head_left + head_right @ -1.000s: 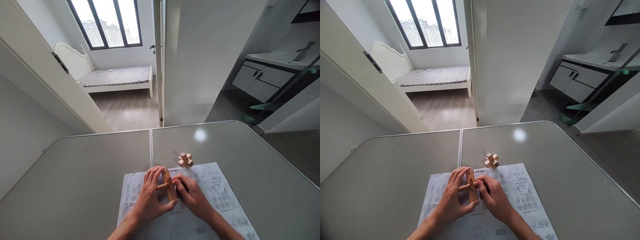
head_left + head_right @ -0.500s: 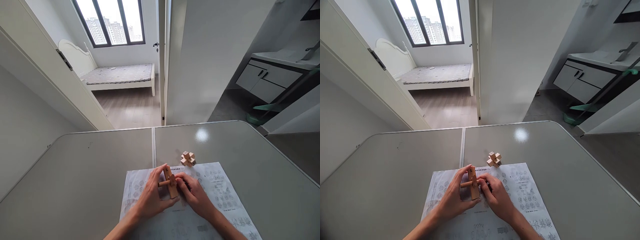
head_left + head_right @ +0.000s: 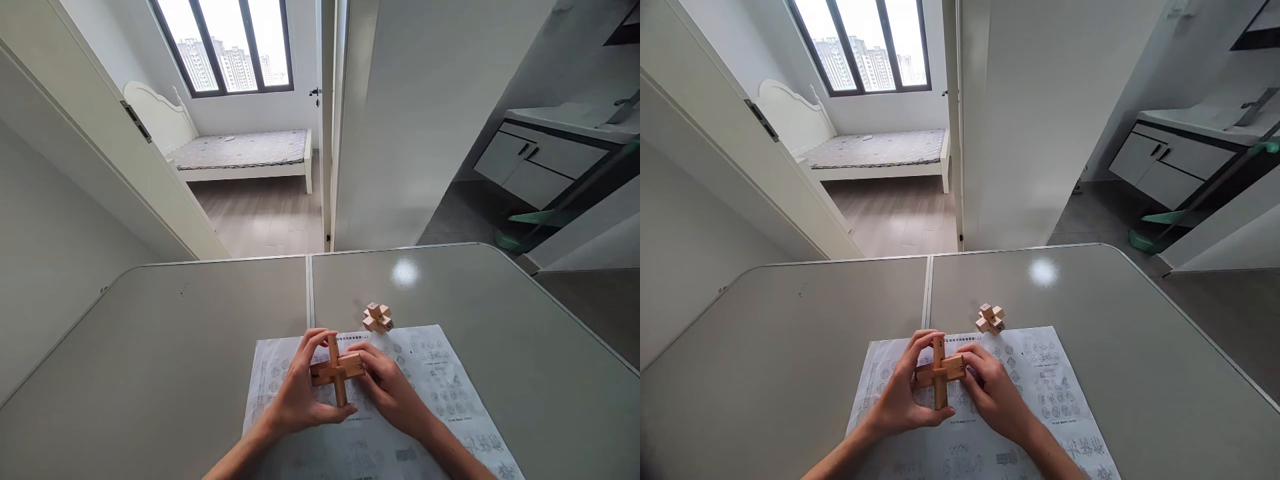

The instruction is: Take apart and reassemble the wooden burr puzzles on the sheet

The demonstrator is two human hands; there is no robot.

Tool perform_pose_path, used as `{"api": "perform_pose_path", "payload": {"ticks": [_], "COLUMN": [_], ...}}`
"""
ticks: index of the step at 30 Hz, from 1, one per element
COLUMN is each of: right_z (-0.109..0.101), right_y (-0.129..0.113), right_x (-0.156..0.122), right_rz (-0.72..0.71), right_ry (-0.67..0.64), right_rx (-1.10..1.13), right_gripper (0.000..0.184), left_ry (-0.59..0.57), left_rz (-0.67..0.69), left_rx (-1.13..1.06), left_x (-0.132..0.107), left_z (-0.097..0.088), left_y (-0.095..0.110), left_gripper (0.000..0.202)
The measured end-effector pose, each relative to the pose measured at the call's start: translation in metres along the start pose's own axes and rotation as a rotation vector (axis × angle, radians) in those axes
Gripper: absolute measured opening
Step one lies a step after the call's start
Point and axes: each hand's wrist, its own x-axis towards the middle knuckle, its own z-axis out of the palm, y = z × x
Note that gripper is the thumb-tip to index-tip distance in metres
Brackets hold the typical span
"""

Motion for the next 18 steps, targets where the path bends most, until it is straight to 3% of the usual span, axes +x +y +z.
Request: {"api": "perform_pose_path", "payload": {"ticks": [6,14,18], "right_z": [0.0,-0.004,-0.014], "right_y": [0.008,0.003,0.002], "right_x": [-0.003,-0.004,-0.003], "right_rz": [0.093,0.167,0.271], "right_ry": [0.12,-0.045,-0.222], "right_rx": [0.078,0.134,0.246], "right_gripper": [0.046,0.051,0.051], "left_ry": [0.017,-0.056,-0.098], "left_rz": [0.001,-0.019,0.017], "left_rx": [-0.005,0.011,0.045], "left_x": [0.001,0.001,0.001], "left_z": [0.001,0.004,0.003], "left_y": [0.003,0.004,0.002], "left_gripper": [0.088,0.096,0.105]}}
